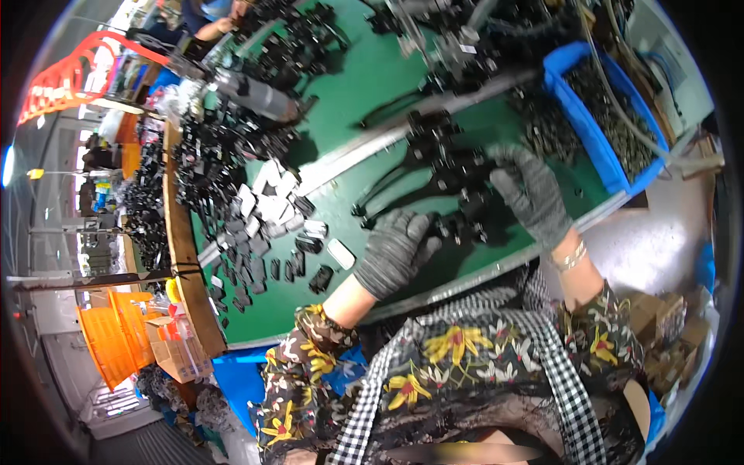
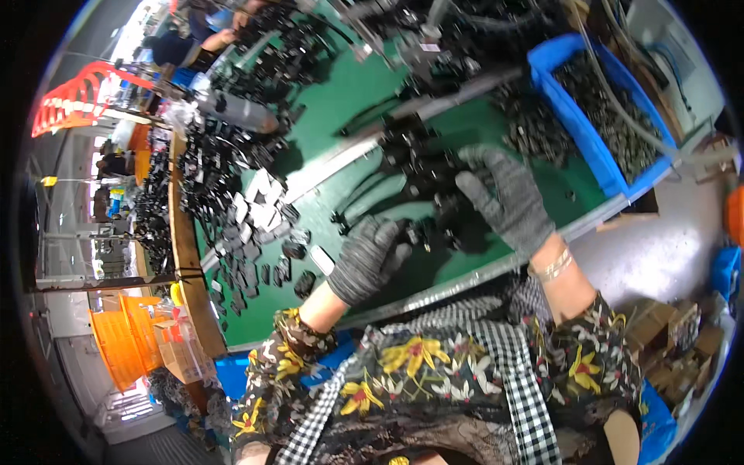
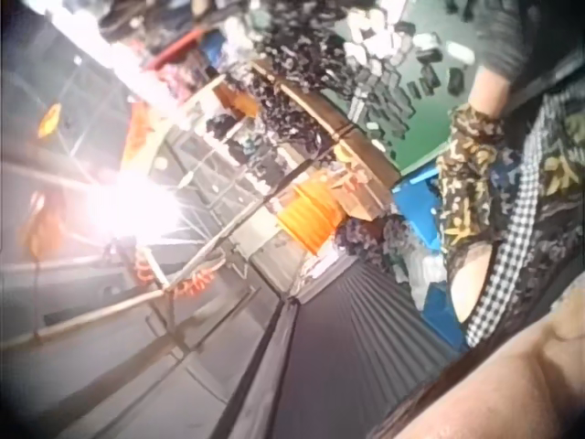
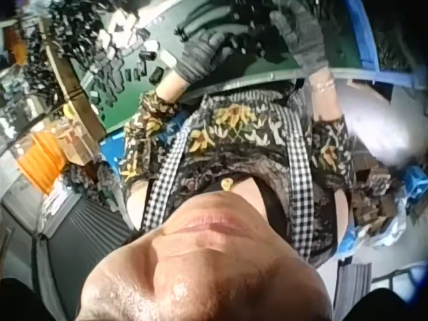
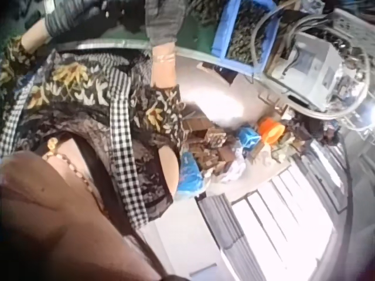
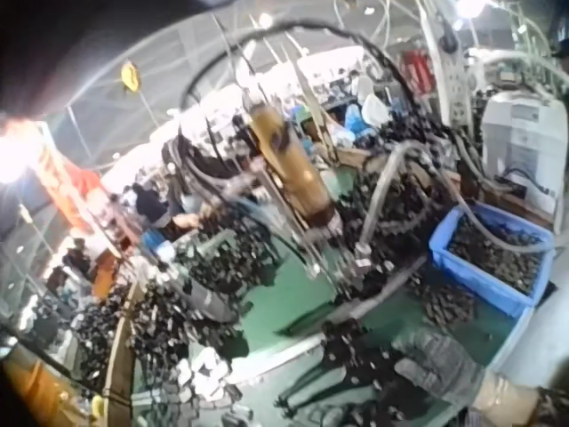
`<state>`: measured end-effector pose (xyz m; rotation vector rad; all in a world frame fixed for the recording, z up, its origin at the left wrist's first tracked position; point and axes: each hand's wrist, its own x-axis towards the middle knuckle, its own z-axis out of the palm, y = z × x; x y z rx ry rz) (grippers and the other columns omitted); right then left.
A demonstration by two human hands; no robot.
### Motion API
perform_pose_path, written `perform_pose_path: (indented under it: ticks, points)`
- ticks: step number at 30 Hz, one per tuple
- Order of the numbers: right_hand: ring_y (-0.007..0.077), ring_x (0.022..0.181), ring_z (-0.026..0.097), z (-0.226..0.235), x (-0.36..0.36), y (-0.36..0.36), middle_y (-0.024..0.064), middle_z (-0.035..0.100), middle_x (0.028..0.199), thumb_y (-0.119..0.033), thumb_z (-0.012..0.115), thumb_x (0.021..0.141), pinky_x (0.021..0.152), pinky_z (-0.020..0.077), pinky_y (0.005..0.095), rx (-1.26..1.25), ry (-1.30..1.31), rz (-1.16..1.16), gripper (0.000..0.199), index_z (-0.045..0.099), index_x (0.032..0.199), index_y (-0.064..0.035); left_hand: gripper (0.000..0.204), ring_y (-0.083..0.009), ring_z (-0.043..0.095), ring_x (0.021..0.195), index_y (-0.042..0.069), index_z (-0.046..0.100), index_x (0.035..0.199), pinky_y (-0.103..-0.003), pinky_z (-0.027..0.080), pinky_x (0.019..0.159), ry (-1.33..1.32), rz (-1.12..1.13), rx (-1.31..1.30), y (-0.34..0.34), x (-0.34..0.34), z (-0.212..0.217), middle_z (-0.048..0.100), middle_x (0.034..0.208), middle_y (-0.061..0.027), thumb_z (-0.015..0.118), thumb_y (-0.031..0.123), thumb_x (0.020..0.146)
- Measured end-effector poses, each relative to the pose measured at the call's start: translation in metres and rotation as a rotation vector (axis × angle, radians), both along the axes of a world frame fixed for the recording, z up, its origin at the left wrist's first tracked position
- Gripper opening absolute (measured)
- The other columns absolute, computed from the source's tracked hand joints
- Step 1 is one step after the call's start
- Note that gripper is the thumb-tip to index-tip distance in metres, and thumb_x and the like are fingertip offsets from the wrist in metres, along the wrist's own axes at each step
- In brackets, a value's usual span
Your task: Assembling black plastic and metal components and using a pneumatic press machine to fasten them together.
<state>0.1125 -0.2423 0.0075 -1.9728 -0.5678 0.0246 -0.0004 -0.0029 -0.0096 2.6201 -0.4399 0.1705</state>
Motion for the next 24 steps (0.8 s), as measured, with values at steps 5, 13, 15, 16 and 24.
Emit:
perform_pose_path:
  ticks: [5,13,15,16,24]
  points:
    - [0.0207,0.089,0.066,-0.001,-0.003,-0.009,0.0154,0.067,0.099,-0.023,0.066,0.09,0.079,0.0524,0.0312,0.134,0.193,0.054,0.032,0.061,0.113,0.0,0.035,-0.0375,0.061,0.081,0.004,0.055,0.115,-0.046,0.049,0.067,0.153,0.092,-0.118,0.002,0.001,-0.015,0.062,0.094,-0.0173,0.065,0.021,0.086]
    - [0.0175,0.088,0.065,-0.015,-0.009,-0.015,0.0119,0.068,0.095,-0.032,0.067,0.089,0.08,0.0517,0.031,0.031,-0.128,0.071,0.042,0.06,0.116,0.0001,0.027,-0.0333,0.065,0.07,0.002,0.061,0.108,-0.039,0.052,0.06,0.094,0.132,-0.254,-0.023,0.011,0.002,0.065,0.083,-0.0167,0.068,0.013,0.084]
    - [0.0121,0.087,0.063,-0.019,-0.014,-0.018,0.0078,0.067,0.093,-0.036,0.071,0.086,0.079,0.0515,0.0292,0.266,0.304,0.066,0.049,0.059,0.118,-0.001,0.032,-0.0271,0.063,0.067,0.007,0.064,0.11,-0.037,0.051,0.057,-0.254,0.113,0.083,-0.027,0.006,0.001,0.065,0.082,-0.0108,0.071,0.009,0.079]
    - [0.0121,0.087,0.063,-0.014,-0.016,-0.019,0.0078,0.067,0.093,-0.036,0.071,0.086,0.079,0.0515,0.0292,0.268,0.302,0.07,0.049,0.059,0.118,-0.001,0.032,-0.0271,0.063,0.067,0.007,0.064,0.11,-0.037,0.051,0.057,-0.257,0.116,0.086,-0.028,0.004,0.002,0.065,0.082,-0.0108,0.071,0.009,0.079]
    - [0.0213,0.097,0.063,-0.021,-0.016,-0.015,0.0103,0.066,0.104,-0.026,0.079,0.076,0.085,0.0502,0.0333,0.035,0.067,0.241,0.051,0.059,0.12,-0.008,0.045,-0.0273,0.06,0.084,0.01,0.059,0.119,-0.038,0.051,0.07,-0.276,0.091,0.221,-0.026,-0.015,-0.014,0.062,0.098,-0.0087,0.068,0.008,0.075]
